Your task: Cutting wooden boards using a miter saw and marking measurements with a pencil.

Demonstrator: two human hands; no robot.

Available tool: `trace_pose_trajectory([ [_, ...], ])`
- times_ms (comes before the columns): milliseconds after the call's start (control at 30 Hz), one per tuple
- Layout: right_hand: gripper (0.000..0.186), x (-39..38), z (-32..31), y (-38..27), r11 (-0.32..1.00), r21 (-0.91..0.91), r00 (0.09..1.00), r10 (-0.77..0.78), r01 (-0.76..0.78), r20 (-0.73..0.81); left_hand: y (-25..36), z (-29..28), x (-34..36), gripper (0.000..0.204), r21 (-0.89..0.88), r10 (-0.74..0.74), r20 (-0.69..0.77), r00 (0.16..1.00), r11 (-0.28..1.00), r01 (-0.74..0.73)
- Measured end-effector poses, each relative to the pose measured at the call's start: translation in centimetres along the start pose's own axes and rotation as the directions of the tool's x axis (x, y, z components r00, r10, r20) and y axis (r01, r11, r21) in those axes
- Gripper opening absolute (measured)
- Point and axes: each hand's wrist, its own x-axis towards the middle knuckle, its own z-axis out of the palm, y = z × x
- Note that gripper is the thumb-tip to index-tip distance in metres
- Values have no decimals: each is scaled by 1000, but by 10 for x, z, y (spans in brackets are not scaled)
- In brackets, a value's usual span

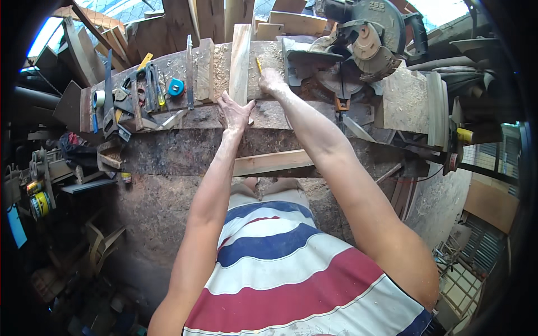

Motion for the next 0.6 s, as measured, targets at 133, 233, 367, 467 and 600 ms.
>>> trace_pose_trajectory([
  [133, 29, -60, -7, 9, 963, 248, 992, 89, -107, 85, -4, 17, 31, 101, -34, 30, -16, 999, 999, -30],
  [233, 24, -152, 9, 36, 650, 699, 950, 129, -298, 285, -23, -19, 34, 88, -92, 96, 137, 986, 992, -84],
  [367, 20, -316, 51, 99, 244, 929, 943, 253, -279, 216, -48, -110, 7, 76, -80, 129, 360, 924, 991, -108],
  [467, 21, -426, 72, 138, 384, 803, 767, 627, -456, 136, -58, -162, -41, 65, -33, 300, 443, 845, 947, -319],
  [600, 36, -505, 84, 175, -109, 928, 666, 667, -357, 334, -59, -166, -96, 63, -29, 454, 601, 658, 835, -550],
])
